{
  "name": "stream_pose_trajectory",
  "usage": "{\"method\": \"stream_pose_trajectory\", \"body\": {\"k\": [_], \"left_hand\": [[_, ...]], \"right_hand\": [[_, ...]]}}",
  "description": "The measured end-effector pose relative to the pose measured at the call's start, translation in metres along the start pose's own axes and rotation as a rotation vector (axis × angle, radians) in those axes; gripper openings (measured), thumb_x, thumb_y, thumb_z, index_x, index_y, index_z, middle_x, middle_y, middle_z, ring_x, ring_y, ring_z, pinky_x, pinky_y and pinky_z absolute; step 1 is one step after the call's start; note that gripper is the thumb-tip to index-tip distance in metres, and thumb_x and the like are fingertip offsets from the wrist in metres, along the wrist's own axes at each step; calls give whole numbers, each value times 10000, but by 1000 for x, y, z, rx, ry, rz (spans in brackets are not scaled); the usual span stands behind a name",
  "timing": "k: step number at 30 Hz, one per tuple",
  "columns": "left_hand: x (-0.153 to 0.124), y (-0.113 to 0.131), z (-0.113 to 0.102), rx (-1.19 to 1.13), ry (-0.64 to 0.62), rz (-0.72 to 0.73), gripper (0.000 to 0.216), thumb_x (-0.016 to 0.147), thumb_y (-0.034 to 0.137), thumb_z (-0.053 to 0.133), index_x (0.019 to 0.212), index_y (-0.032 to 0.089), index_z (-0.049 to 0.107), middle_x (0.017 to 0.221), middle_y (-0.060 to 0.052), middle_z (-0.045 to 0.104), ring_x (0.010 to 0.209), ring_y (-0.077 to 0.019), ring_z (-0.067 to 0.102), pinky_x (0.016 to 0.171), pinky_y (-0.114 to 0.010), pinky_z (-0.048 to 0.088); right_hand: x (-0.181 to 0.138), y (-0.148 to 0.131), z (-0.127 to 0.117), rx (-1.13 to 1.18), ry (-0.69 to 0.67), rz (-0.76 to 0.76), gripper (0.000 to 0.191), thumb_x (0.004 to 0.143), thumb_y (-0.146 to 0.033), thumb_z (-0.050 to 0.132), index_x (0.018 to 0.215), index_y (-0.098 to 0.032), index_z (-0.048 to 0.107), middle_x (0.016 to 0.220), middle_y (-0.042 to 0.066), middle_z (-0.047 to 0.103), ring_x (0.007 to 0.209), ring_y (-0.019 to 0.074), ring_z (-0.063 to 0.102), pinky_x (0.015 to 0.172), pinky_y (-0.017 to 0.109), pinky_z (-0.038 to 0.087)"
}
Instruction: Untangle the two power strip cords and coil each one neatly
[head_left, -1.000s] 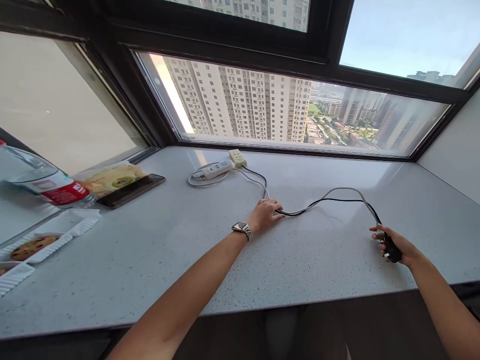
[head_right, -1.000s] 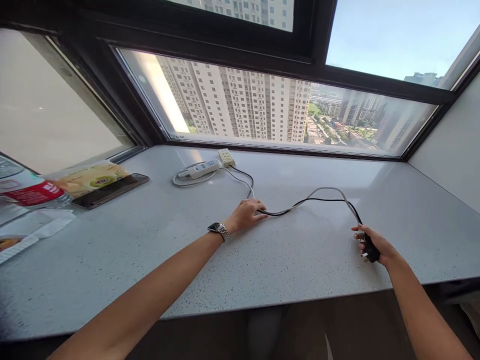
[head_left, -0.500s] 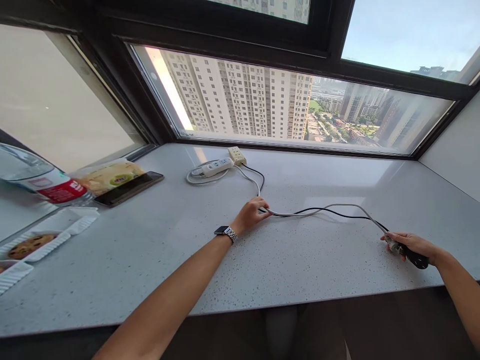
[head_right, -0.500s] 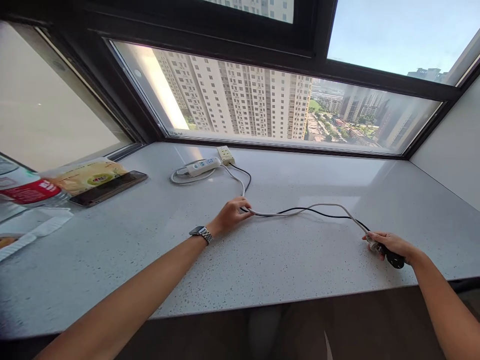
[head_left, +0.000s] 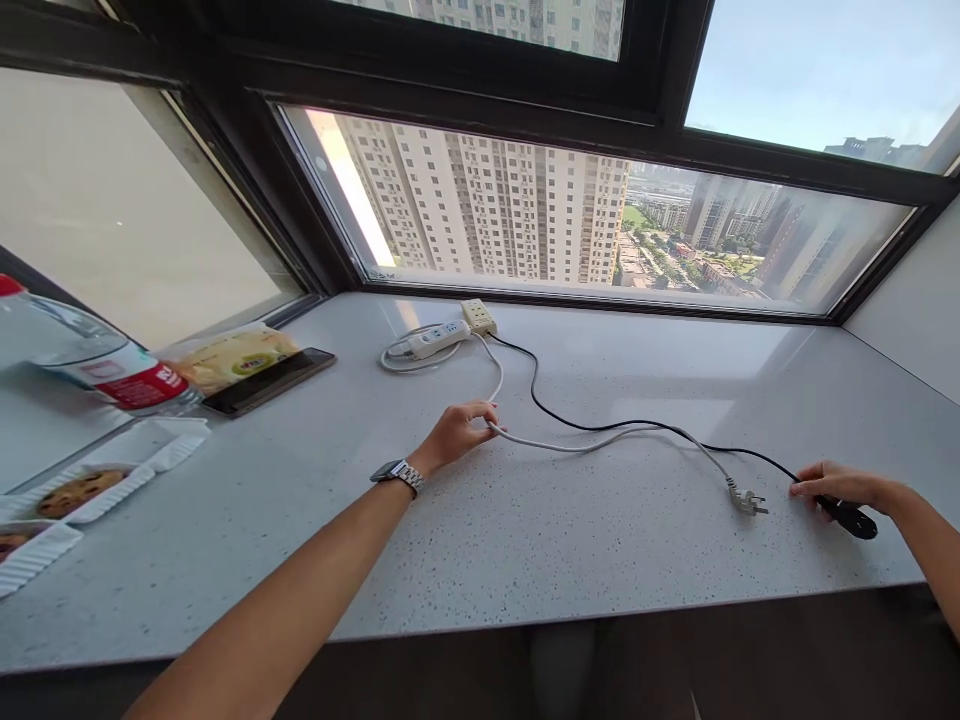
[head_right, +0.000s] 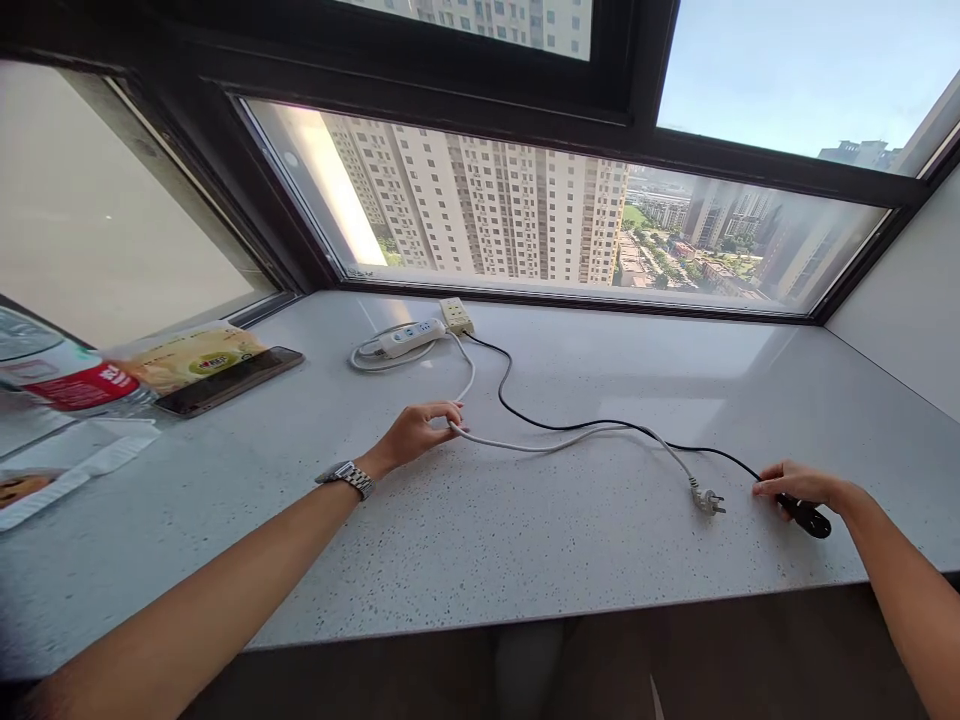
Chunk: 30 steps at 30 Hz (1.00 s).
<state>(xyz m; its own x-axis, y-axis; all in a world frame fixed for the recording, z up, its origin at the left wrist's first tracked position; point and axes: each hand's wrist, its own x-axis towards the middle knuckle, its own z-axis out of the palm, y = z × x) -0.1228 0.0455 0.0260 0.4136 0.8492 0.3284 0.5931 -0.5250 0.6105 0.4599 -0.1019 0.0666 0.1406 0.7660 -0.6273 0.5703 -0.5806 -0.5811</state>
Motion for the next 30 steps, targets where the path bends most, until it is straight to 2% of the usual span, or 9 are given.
{"method": "stream_pose_trajectory", "body": {"k": [3,5,7,11,14,17,20,24,30], "left_hand": [[-7,-2,-3,94,-79,27,223,730,418,563,683,205,609,893,-69,702,1076,-276,596,929,-383,455],[-11,5,-1,217,-135,55,170,699,346,567,765,208,641,998,-78,687,1087,-282,577,971,-421,414],[-12,17,4,339,-185,74,219,683,319,582,859,213,659,1075,-85,660,1100,-294,551,1024,-490,334],[-12,52,25,446,-249,123,290,786,398,571,990,212,658,1070,-85,650,1107,-291,530,1069,-591,156],[-9,75,48,483,-242,157,278,854,394,534,1006,200,663,1006,-83,659,1015,-263,568,1031,-531,259],[-6,87,66,411,-285,127,236,880,309,511,1021,192,660,985,-76,650,914,-222,595,826,-357,432],[-4,87,74,297,-313,64,208,878,240,502,997,207,669,945,-44,649,812,-174,609,672,-261,426],[-4,79,70,177,-324,84,196,861,221,521,975,226,681,906,-18,655,754,-139,605,640,-224,403],[-11,77,62,117,-267,79,219,873,257,489,957,217,688,907,-21,662,720,-125,596,628,-218,399]], "right_hand": [[6,-7,1,-237,348,-15,105,655,-262,721,689,-173,676,751,127,677,702,259,645,640,363,515],[9,-18,17,-445,639,-71,189,699,-301,678,837,-174,686,975,164,680,952,354,612,742,443,491],[10,-32,44,-602,795,-229,309,778,-424,586,940,-174,670,1118,168,639,1100,388,531,792,473,463],[10,-64,100,-624,564,-448,348,815,-488,510,938,-195,653,954,109,683,867,261,620,596,291,449],[10,-82,118,-622,424,-433,261,846,-386,462,805,-197,635,756,66,673,618,180,584,485,251,357],[8,-92,105,-529,359,-454,291,863,-379,418,774,-201,630,687,47,661,507,143,529,456,248,334],[3,-95,73,-444,438,-474,315,826,-462,467,818,-211,658,722,56,679,527,156,561,450,250,359],[-6,-106,38,-353,496,-482,413,755,-576,519,781,-196,677,643,49,651,556,177,604,487,259,418],[-6,-125,44,-313,430,-459,425,714,-594,560,758,-184,663,624,38,622,551,159,595,463,237,401]]}}
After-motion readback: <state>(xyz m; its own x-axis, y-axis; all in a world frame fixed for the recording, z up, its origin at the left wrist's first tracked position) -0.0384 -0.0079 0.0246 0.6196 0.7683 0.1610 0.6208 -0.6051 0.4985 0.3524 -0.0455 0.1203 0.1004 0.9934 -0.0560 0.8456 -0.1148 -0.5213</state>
